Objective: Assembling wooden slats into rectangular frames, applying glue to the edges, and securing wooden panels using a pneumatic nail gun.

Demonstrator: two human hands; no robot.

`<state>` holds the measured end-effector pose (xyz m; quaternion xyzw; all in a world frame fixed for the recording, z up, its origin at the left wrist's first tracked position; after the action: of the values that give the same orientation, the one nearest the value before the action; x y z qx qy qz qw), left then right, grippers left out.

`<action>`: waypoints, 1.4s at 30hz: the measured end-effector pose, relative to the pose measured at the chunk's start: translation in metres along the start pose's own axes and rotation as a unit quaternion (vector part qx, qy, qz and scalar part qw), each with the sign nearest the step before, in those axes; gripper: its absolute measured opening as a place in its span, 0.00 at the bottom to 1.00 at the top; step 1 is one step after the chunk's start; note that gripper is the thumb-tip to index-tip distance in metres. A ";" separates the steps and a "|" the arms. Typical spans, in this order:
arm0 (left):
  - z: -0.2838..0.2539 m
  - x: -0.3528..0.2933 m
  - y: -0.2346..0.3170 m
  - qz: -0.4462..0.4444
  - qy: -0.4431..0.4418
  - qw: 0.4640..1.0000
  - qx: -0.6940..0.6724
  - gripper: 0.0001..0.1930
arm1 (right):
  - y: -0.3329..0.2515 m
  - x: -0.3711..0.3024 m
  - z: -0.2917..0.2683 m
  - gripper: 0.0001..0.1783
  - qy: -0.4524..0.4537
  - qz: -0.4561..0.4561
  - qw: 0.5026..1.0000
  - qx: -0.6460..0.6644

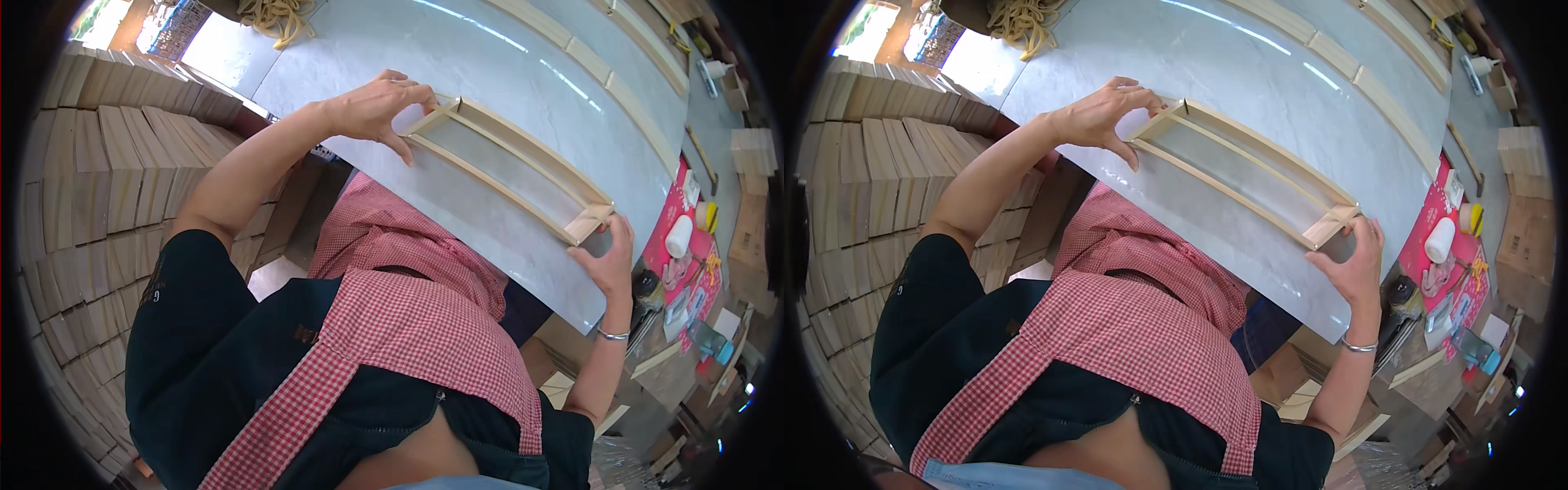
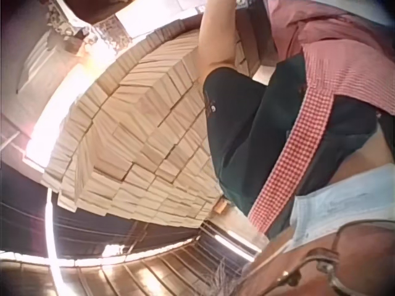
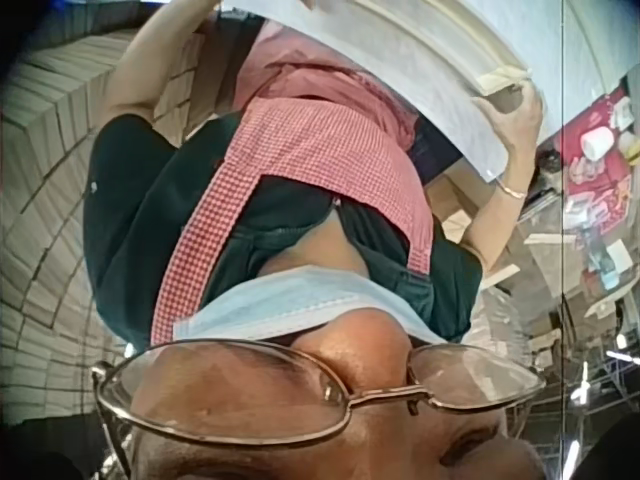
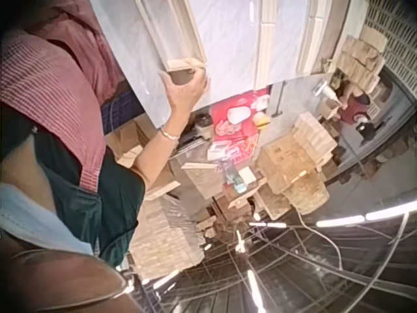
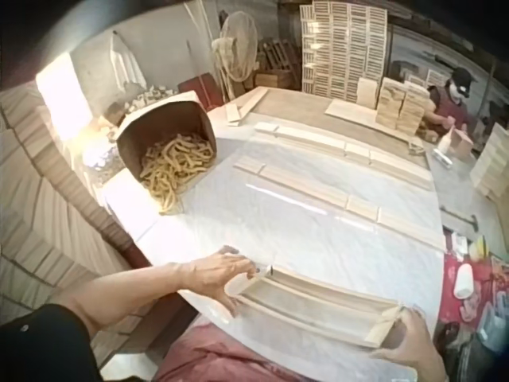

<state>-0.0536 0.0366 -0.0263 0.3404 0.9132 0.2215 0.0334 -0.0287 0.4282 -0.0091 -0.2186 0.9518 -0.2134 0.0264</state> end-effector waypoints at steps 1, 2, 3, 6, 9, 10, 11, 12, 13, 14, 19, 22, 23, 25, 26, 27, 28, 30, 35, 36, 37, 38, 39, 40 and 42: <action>-0.002 0.000 0.003 0.004 0.009 1.000 0.007 0.43 | -0.008 -0.001 -0.002 0.33 0.007 -0.003 1.000 0.011; -0.004 -0.001 0.007 0.008 0.017 1.000 0.013 0.43 | -0.013 -0.001 -0.003 0.33 0.015 -0.007 1.000 0.023; -0.005 0.000 0.009 0.008 0.020 1.000 0.014 0.43 | -0.015 -0.002 -0.004 0.33 0.016 -0.009 1.000 0.021; -0.005 0.006 0.010 -0.003 0.010 1.000 -0.001 0.38 | -0.018 -0.006 -0.003 0.30 0.030 -0.007 0.999 0.011; -0.003 0.000 0.011 -0.016 0.029 0.999 -0.026 0.34 | -0.022 -0.013 -0.001 0.28 0.046 -0.018 0.999 0.002; -0.001 -0.004 0.010 -0.028 0.051 0.997 -0.045 0.32 | -0.025 -0.016 0.000 0.26 0.056 -0.032 0.998 -0.002; 0.002 -0.009 0.009 -0.039 0.072 0.995 -0.064 0.30 | -0.027 -0.019 0.001 0.25 0.066 -0.045 0.997 -0.006; 0.005 -0.013 0.006 -0.051 0.093 0.991 -0.084 0.29 | -0.030 -0.023 0.003 0.24 0.076 -0.058 0.995 -0.010; 0.009 -0.015 0.006 -0.049 0.095 0.991 -0.084 0.29 | -0.030 -0.026 0.008 0.24 0.077 -0.058 0.995 -0.011; 0.009 -0.017 0.007 -0.035 0.133 0.987 -0.087 0.28 | -0.032 -0.032 0.011 0.23 0.105 -0.059 0.993 -0.019; 0.013 -0.029 0.010 0.015 0.260 0.960 -0.103 0.26 | -0.049 -0.052 0.025 0.23 0.200 -0.056 0.977 -0.043; 0.010 -0.033 0.014 0.049 0.308 0.944 -0.106 0.26 | -0.059 -0.054 0.025 0.24 0.245 -0.051 0.967 -0.046; 0.010 -0.034 0.015 0.050 0.309 0.944 -0.107 0.26 | -0.060 -0.055 0.025 0.24 0.245 -0.051 0.967 -0.048; 0.013 -0.033 0.014 0.011 0.284 0.954 -0.097 0.24 | -0.060 -0.056 0.024 0.24 0.249 -0.042 0.967 -0.037; 0.013 -0.032 0.013 -0.008 0.272 0.958 -0.092 0.23 | -0.060 -0.056 0.024 0.24 0.251 -0.039 0.967 -0.032; 0.013 -0.032 0.011 -0.027 0.259 0.962 -0.087 0.22 | -0.060 -0.056 0.024 0.24 0.253 -0.035 0.967 -0.027; 0.009 -0.032 0.013 -0.027 0.261 0.961 -0.087 0.22 | -0.060 -0.055 0.024 0.24 0.253 -0.036 0.966 -0.029; 0.002 -0.030 0.016 -0.014 0.216 0.970 -0.107 0.19 | -0.060 -0.056 0.025 0.24 0.252 -0.041 0.966 -0.032; -0.002 -0.032 0.009 0.040 0.154 0.979 -0.127 0.14 | -0.064 -0.055 0.026 0.24 0.263 -0.046 0.963 -0.033; -0.002 -0.033 0.008 0.058 0.147 0.979 -0.127 0.13 | -0.065 -0.055 0.026 0.24 0.268 -0.047 0.962 -0.031; -0.001 -0.034 0.009 0.077 0.140 0.979 -0.126 0.12 | -0.066 -0.055 0.025 0.24 0.272 -0.048 0.961 -0.029; 0.000 -0.035 0.009 0.078 0.140 0.979 -0.125 0.12 | -0.066 -0.056 0.026 0.24 0.274 -0.048 0.960 -0.029; -0.001 -0.036 0.009 0.079 0.154 0.976 -0.132 0.11 | -0.065 -0.057 0.027 0.24 0.273 -0.045 0.961 -0.030; -0.001 -0.038 0.009 0.080 0.168 0.973 -0.139 0.11 | -0.064 -0.057 0.027 0.24 0.271 -0.042 0.961 -0.031; -0.003 -0.043 0.008 0.080 0.196 0.965 -0.152 0.09 | -0.061 -0.057 0.027 0.24 0.267 -0.036 0.962 -0.033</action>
<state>-0.0162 0.0138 -0.0242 0.3530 0.8272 0.4224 -0.1126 0.0519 0.3920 -0.0108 -0.1882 0.9223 -0.2333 -0.2438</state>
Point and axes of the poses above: each hand's wrist, its own x-axis towards the middle knuckle, its own z-axis out of the palm, y = z × x, the point moved 8 cm from there along x, towards the middle knuckle, and after that the axes turned 3 degrees about -x, right-handed, at the moved point
